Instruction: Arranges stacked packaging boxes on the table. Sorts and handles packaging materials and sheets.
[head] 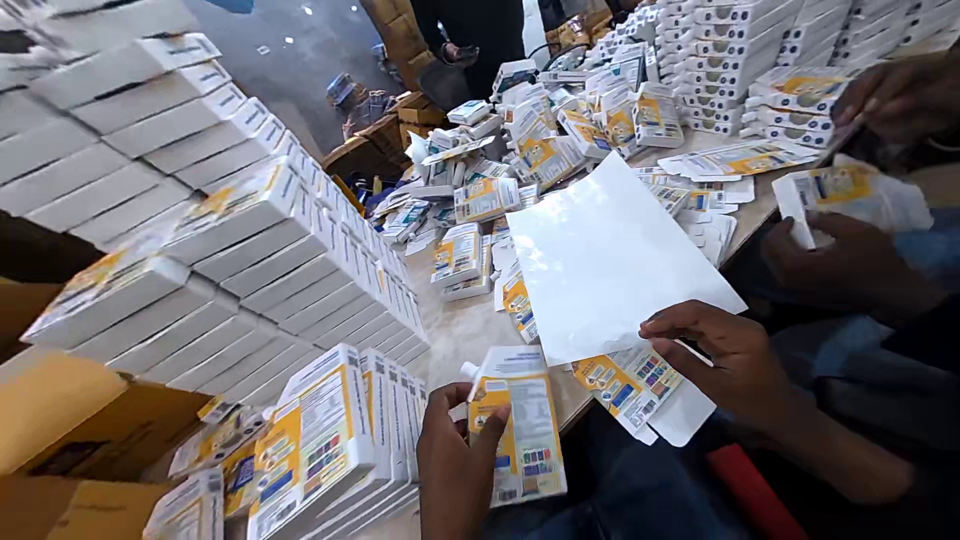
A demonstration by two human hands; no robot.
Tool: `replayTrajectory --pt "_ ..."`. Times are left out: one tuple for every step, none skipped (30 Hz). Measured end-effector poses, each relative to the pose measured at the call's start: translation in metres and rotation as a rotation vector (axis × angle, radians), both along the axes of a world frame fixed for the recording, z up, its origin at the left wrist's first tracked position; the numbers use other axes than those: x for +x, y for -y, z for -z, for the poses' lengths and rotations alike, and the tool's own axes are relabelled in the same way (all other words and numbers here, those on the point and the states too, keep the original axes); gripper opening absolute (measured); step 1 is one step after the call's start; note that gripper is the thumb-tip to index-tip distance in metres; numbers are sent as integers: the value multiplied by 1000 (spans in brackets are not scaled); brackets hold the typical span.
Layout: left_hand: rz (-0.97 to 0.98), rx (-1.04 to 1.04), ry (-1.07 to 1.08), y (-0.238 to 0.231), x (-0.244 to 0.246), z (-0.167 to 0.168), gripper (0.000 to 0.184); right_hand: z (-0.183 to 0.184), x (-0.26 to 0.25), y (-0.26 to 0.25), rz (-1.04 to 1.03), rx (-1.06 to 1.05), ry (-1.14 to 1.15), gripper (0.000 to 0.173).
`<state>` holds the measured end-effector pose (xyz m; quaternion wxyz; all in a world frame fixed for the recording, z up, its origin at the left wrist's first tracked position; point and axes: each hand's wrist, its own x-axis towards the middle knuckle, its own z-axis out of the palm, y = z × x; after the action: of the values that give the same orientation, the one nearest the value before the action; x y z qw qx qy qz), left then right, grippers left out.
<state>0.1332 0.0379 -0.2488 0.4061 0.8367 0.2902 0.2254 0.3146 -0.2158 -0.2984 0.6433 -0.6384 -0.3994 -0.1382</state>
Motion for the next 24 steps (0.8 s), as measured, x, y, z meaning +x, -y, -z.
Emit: replayTrajectory --pt "56 39 14 4 -9 -3 44 -1 -2 -1 -15 12 3 17" --pt "124 65 22 9 -20 -5 41 -3 -5 -2 -30 25 9 17" --pt "200 64 26 15 -32 -6 40 -6 -11 -2 -41 31 16 16" --pt "272 27 36 22 -46 -6 39 -8 -19 -2 -51 30 30 16" --pt "340 -32 57 29 -59 -4 38 -8 -29 -3 -58 20 52 15" --pt "405 -95 91 34 -71 2 36 -9 -40 -4 -71 8 81 15" --pt "467 -154 133 38 -82 12 34 -10 -51 -6 -91 -5 111 14" --pt "517 -196 165 41 -92 23 32 -9 -63 -7 -120 -29 138 14" --pt "550 -225 180 44 -102 32 30 -7 -74 -8 -158 -59 161 14" --pt "563 -253 191 48 -111 40 27 -4 -85 -9 -204 -88 174 15" --pt "568 -273 200 52 -118 46 25 0 -94 -9 -244 -109 178 15" --pt "567 -282 211 55 -123 52 23 5 -102 -9 -276 -125 182 14" --pt "565 -281 224 58 -126 56 21 9 -109 -8 -301 -139 183 14" --pt "566 -274 237 61 -128 59 20 13 -114 -7 -319 -155 186 14" --pt "568 -262 250 63 -128 61 19 16 -117 -5 -331 -172 189 14" --pt "571 -252 257 65 -129 61 18 18 -120 -3 -338 -188 194 14" --pt "578 -250 261 66 -129 60 17 19 -121 -1 -348 -199 199 13" --pt "583 -261 260 67 -130 57 16 20 -122 0 -363 -208 203 13" --pt "585 -273 250 67 -130 56 16 20 -122 1 -379 -216 210 13" --pt "585 -282 242 67 -130 55 15 21 -122 1 -392 -224 217 13" --pt "584 -290 238 66 -129 54 15 21 -121 1 -402 -233 224 13" --pt "581 -296 236 66 -129 55 14 22 -121 2 -412 -239 229 13" --pt "581 -301 235 66 -130 56 14 22 -121 4 -421 -241 233 13" --pt "582 -300 234 66 -130 57 14 22 -121 5 -428 -242 234 13"
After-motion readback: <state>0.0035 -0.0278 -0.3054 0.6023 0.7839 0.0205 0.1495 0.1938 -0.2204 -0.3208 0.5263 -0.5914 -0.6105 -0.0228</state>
